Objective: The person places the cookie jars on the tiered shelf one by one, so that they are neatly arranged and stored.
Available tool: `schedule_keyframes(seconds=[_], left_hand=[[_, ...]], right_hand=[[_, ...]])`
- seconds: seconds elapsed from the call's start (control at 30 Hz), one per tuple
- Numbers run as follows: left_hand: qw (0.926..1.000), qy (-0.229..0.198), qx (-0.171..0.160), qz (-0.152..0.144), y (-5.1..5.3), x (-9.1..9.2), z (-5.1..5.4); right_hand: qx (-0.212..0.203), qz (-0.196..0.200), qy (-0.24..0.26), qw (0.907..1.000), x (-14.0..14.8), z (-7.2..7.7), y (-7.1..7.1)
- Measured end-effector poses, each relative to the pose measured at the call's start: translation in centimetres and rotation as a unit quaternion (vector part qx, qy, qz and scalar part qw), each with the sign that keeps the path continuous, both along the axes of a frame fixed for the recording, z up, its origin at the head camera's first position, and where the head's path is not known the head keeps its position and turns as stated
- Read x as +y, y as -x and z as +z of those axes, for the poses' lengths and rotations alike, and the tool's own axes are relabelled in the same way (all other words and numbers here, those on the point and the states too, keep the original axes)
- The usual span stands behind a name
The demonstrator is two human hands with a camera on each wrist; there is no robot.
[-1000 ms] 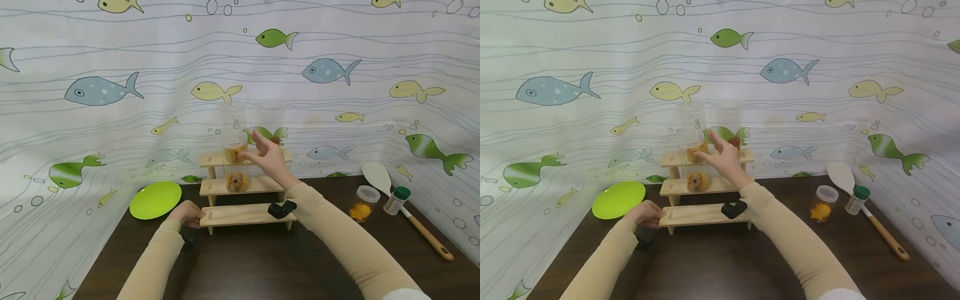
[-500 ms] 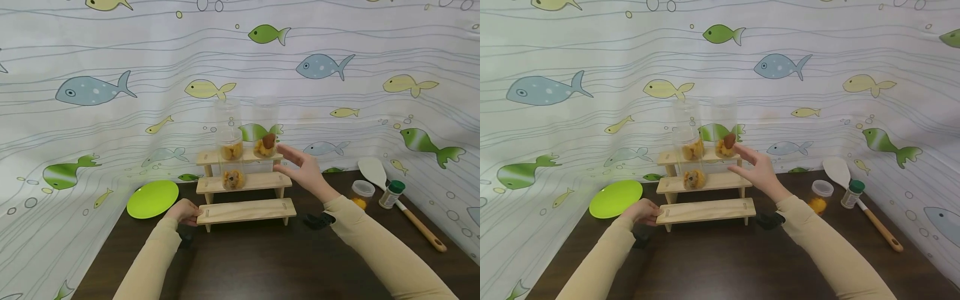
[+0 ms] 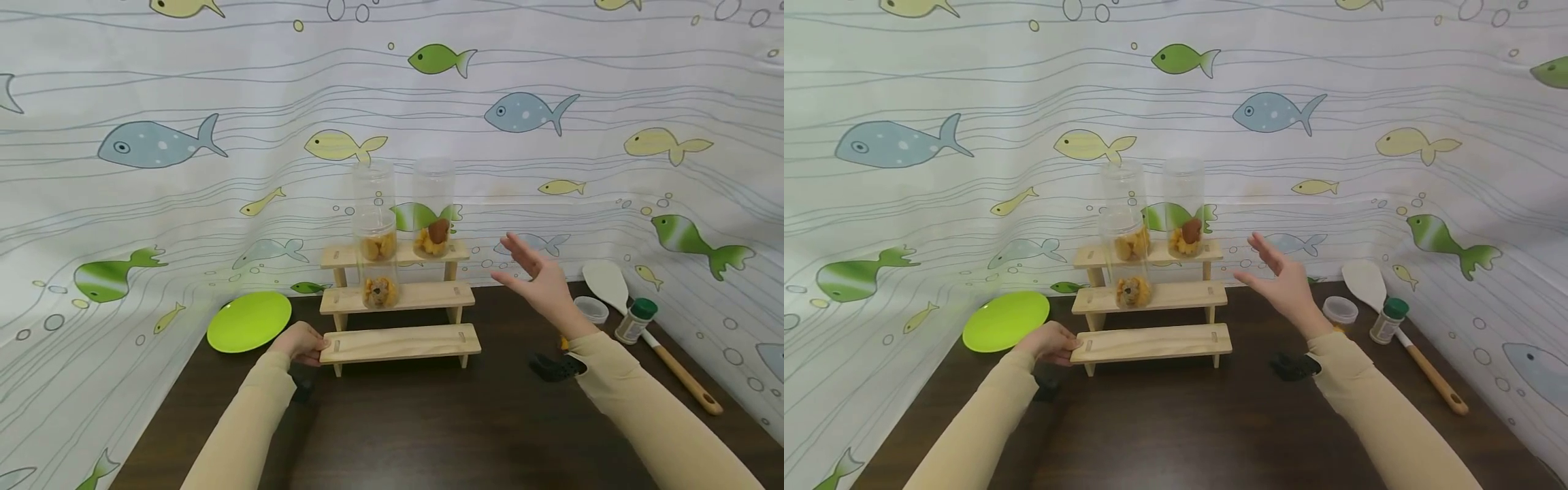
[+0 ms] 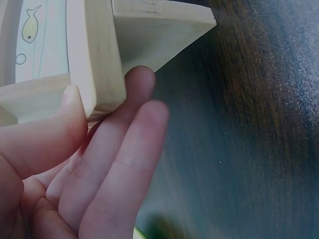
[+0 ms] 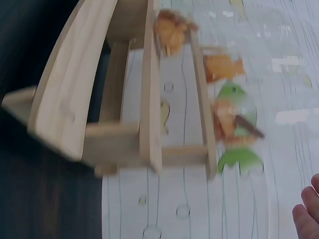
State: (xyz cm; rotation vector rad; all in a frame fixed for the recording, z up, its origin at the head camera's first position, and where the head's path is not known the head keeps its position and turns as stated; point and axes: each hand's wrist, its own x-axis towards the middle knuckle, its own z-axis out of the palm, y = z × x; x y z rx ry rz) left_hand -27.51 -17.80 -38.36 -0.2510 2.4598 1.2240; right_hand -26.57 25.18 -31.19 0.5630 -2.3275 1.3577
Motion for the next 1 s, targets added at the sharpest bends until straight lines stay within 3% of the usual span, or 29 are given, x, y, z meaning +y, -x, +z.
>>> schedule_keyframes(seconds=[0.43,0.63,1.0], left_hand=[[0.9999,0.009,-0.012,-0.002,0.2,0.0,0.1],[0.9998,0.012,-0.015,-0.002,0.1,-0.4,-0.1],[0.9999,0.008,-0.011,-0.007,0.2,0.0,0.0]], right_hand=[[-0.049,-0.086,-0.069,0.9927,6.1,-1.6,-1.5],[-0.074,-0.122,-0.078,0.9867,8.7,-2.4,-2.2],[-0.081,-0.17,-0.076,0.9792,12.8,-4.7,-3.7]])
